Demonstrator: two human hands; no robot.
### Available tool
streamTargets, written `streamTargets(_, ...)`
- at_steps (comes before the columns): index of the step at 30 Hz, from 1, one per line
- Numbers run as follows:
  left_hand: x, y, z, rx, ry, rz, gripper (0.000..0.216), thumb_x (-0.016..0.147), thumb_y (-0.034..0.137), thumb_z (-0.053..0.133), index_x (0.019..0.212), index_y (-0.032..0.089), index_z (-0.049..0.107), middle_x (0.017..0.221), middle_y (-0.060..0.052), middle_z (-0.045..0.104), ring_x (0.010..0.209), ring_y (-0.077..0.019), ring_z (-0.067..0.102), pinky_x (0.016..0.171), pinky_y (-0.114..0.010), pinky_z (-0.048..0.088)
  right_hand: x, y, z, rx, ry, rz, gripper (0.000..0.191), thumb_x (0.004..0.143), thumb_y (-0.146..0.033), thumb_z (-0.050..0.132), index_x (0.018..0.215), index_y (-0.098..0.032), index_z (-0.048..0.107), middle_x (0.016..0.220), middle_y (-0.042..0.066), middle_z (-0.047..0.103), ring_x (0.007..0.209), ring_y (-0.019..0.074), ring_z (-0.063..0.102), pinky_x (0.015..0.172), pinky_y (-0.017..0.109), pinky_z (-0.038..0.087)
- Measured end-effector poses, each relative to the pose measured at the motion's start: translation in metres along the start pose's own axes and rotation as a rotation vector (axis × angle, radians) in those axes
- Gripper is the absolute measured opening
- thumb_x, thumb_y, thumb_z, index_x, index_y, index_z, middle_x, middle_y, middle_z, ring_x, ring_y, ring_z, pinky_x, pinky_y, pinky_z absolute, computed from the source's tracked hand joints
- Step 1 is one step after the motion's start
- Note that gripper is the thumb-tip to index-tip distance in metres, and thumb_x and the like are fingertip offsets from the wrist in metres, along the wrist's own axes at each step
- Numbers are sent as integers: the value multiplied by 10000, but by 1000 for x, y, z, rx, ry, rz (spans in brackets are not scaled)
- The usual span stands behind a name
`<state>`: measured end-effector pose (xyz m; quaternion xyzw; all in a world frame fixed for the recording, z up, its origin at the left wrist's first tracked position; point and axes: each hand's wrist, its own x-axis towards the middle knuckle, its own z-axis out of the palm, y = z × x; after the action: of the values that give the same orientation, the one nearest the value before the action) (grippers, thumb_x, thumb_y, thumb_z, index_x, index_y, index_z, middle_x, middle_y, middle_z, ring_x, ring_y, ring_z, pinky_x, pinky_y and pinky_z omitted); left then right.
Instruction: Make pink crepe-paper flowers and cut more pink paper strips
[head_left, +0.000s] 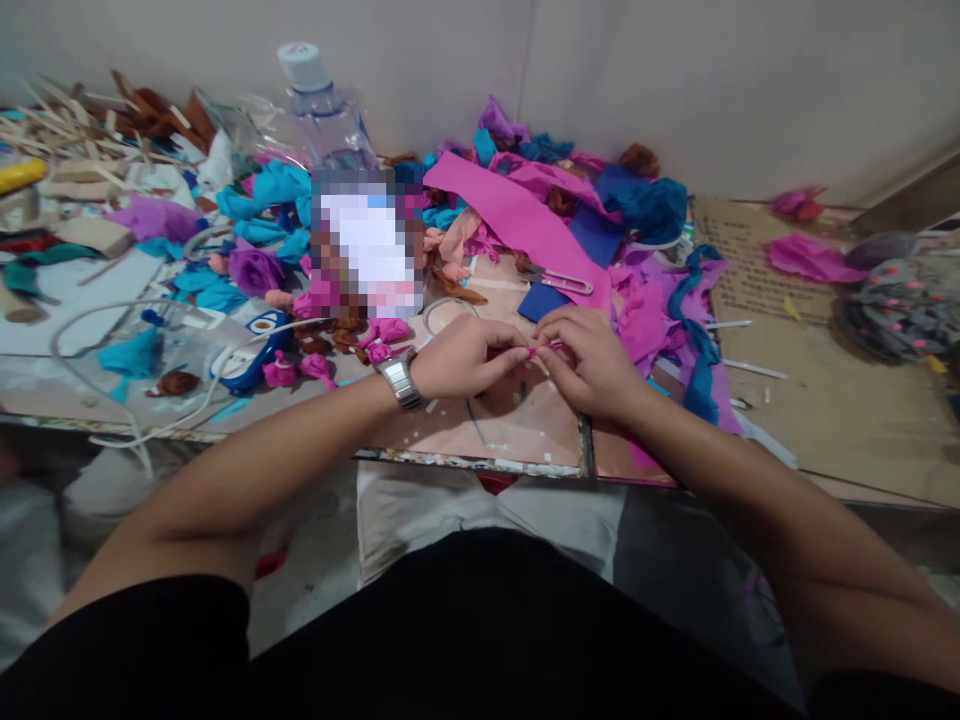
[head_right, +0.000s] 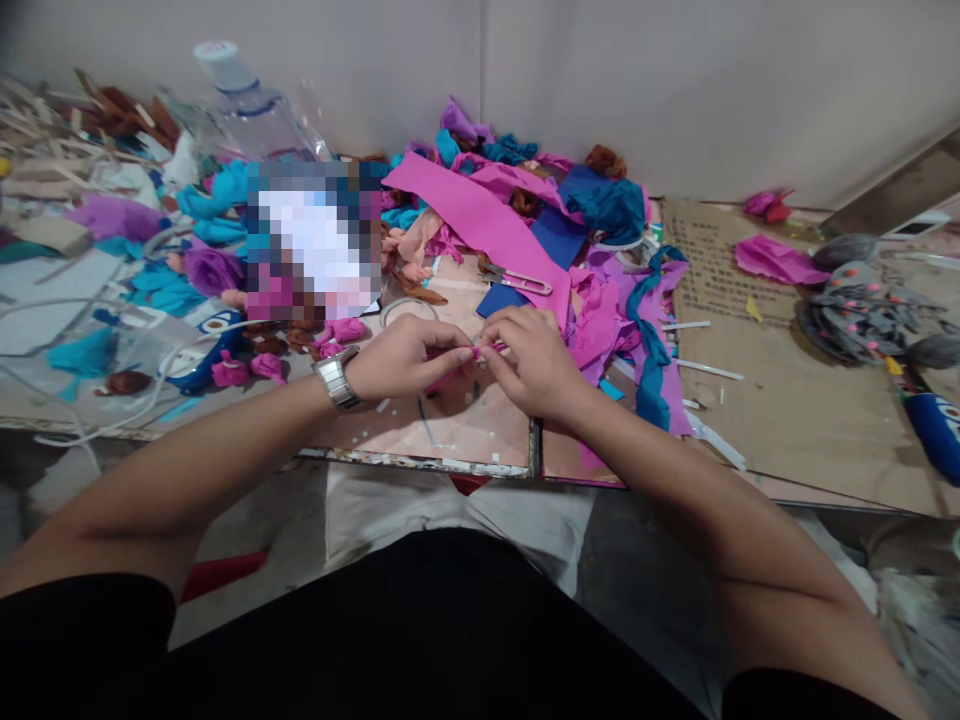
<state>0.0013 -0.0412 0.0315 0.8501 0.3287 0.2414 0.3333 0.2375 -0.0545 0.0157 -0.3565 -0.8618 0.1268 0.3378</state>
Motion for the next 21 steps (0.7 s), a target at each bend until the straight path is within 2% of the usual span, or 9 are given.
streamTargets(6, 1, 1, -3, -21, -26, -4, 376, 1021, 454, 546, 912, 156, 747, 703, -2, 694, 616, -115, 568, 603, -238, 374, 1, -1, -1, 26, 21, 16, 83, 1000, -288, 606, 940, -239, 633, 997, 83, 759, 987, 279, 689, 898, 458, 464)
streamTargets(9, 0, 2, -6, 19, -61, -10, 303, 988, 399, 576, 959, 150, 746, 659, 14, 658, 569, -110, 522, 575, -240, 343, 2, -1, -2, 31, 66, 28, 88, 996, -282, 604, 924, -240, 632, 982, 83, 760, 953, 270, 697, 885, 451, 472)
streamTargets(15, 1, -1, -9, -53, -95, -42, 271, 958, 259, 536, 1051, 161, 770, 869, -24, 800, 726, -148, 695, 677, -240, 458, 1, 1, -3, 11, 138, 63, 72, 975, -278, 632, 914, -241, 644, 983, 77, 771, 968, 279, 713, 901, 461, 479)
streamTargets(21, 3, -8, -11, 102, 0, -19, 328, 911, 167, 471, 991, 161, 789, 807, -21, 763, 724, -155, 670, 700, -266, 460, 3, 1, -9, 10, 177, 75, 143, 989, -324, 632, 869, -245, 628, 950, 73, 773, 960, 283, 718, 896, 471, 501)
